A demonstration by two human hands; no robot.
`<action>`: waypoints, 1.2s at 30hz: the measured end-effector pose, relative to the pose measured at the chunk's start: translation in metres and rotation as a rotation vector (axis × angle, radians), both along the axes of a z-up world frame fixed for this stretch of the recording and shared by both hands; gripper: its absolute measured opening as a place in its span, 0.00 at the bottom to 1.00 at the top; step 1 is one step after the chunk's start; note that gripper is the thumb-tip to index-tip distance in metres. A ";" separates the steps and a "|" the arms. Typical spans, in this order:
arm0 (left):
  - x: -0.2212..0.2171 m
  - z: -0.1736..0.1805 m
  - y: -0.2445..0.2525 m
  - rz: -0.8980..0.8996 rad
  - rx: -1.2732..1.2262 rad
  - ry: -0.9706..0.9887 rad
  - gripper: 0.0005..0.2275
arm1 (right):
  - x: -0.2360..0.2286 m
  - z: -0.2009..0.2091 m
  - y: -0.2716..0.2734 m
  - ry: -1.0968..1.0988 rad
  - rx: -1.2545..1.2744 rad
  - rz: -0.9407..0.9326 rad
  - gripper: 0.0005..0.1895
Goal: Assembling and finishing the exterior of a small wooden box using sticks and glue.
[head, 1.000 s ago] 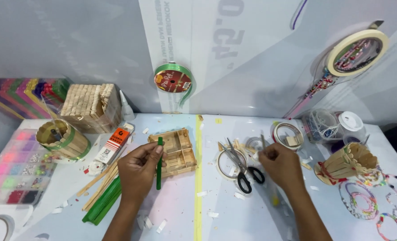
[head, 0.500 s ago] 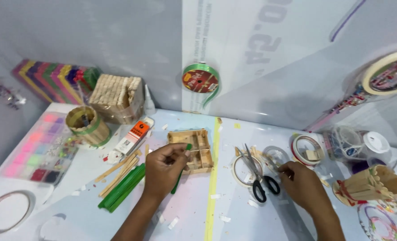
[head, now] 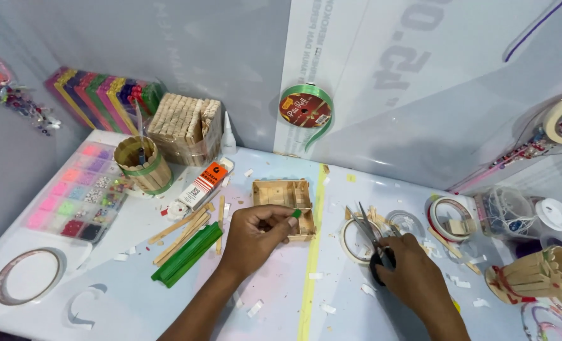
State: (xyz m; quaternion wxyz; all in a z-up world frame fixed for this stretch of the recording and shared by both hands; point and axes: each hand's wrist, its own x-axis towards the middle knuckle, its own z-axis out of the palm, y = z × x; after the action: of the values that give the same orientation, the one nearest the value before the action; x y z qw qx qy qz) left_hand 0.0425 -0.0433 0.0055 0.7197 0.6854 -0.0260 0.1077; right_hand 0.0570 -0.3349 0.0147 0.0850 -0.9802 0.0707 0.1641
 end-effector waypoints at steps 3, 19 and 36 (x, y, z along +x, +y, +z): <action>0.000 0.004 0.001 -0.054 -0.019 0.039 0.07 | 0.004 0.001 -0.003 -0.035 0.080 -0.005 0.23; -0.005 0.010 0.000 -0.275 -0.017 0.048 0.08 | -0.019 -0.012 0.011 -0.055 1.203 0.264 0.23; -0.007 0.006 -0.003 -0.341 0.041 0.123 0.07 | -0.031 -0.019 0.037 -0.014 1.317 0.412 0.20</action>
State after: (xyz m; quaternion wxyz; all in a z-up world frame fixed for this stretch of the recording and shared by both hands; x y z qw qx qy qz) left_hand 0.0355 -0.0464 0.0111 0.7136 0.6909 -0.0999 -0.0588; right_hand 0.0256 -0.2981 -0.0044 0.6304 -0.7188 -0.2322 0.1791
